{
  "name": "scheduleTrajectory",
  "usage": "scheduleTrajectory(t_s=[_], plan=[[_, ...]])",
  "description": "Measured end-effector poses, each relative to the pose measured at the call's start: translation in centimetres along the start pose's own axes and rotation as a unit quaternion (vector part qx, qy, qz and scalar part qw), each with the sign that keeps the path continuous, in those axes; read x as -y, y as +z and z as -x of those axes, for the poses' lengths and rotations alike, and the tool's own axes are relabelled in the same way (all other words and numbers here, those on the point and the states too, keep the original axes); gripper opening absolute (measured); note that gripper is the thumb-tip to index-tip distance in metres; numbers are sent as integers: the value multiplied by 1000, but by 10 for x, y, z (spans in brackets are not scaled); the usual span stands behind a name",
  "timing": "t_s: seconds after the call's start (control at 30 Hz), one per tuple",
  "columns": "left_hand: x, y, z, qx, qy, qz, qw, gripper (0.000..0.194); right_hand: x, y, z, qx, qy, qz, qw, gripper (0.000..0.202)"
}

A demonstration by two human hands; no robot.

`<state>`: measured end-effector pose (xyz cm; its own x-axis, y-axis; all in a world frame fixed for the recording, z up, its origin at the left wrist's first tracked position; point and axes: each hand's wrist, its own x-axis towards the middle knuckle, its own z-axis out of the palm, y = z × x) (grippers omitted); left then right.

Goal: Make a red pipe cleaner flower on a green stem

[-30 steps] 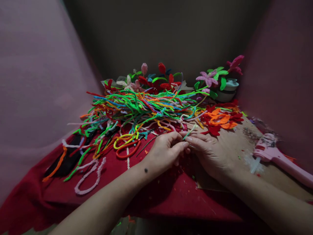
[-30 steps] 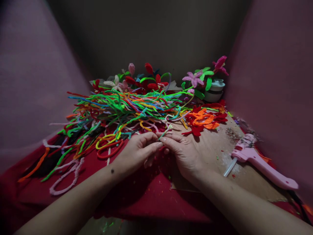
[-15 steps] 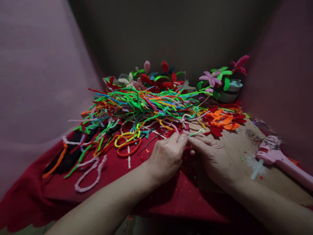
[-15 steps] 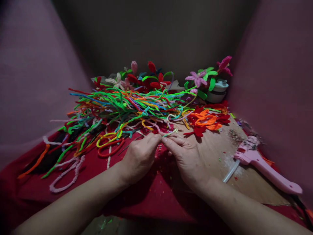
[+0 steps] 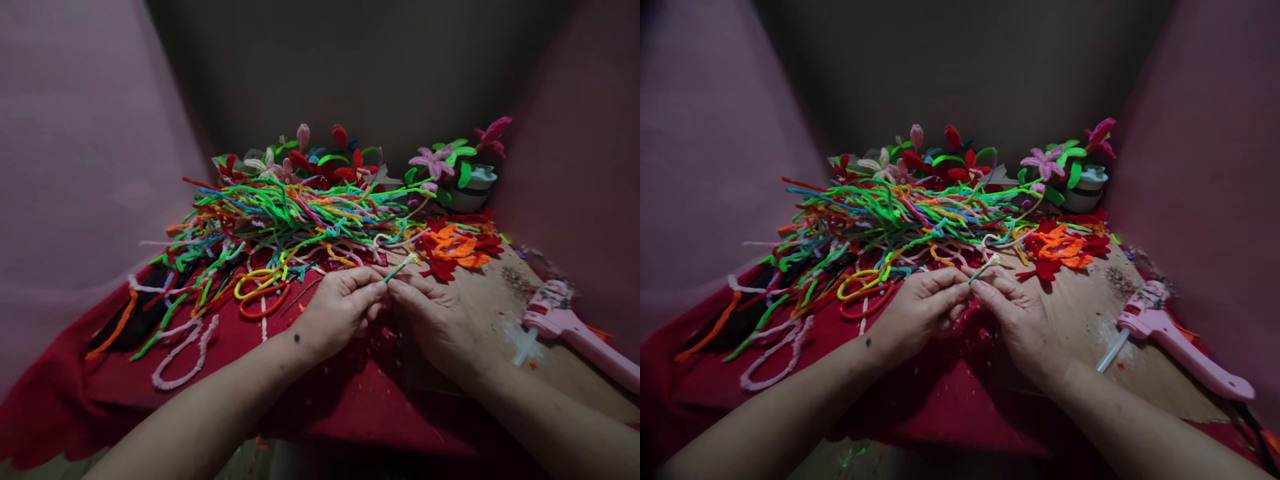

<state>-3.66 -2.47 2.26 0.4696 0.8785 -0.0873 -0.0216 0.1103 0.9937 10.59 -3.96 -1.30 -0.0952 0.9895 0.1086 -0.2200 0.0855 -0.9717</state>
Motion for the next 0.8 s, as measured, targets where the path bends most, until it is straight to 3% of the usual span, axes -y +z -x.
scheduleTrajectory(t_s=[0.17, 0.27, 0.4, 0.53, 0.63, 0.7, 0.73, 0.8], plan=[[3, -3, -2, 55, -61, 141, 987, 19, -3, 0, -4, -2, 1, -42, 999, 13], [4, -6, -2, 72, -73, 170, 980, 17, -2, -2, -4, 12, 11, -60, 998, 8], [5, -10, -3, 117, -76, 200, 970, 15, 2, -3, -4, 26, 24, -86, 996, 17], [3, -14, -4, 162, -98, 202, 961, 14, 5, -1, -3, 8, 43, -128, 991, 12], [2, -13, -3, 146, -81, 110, 980, 18, 5, 1, -3, -9, 60, -132, 989, 9], [3, -10, -2, 92, -15, -24, 995, 20, 2, 2, -4, -7, 72, -135, 988, 10], [4, -9, -2, 56, 35, -102, 993, 19, 1, 1, -4, -7, 75, -137, 988, 10], [9, -7, -1, -9, 142, -250, 958, 16, -2, 1, -4, -17, 75, -139, 987, 9]])
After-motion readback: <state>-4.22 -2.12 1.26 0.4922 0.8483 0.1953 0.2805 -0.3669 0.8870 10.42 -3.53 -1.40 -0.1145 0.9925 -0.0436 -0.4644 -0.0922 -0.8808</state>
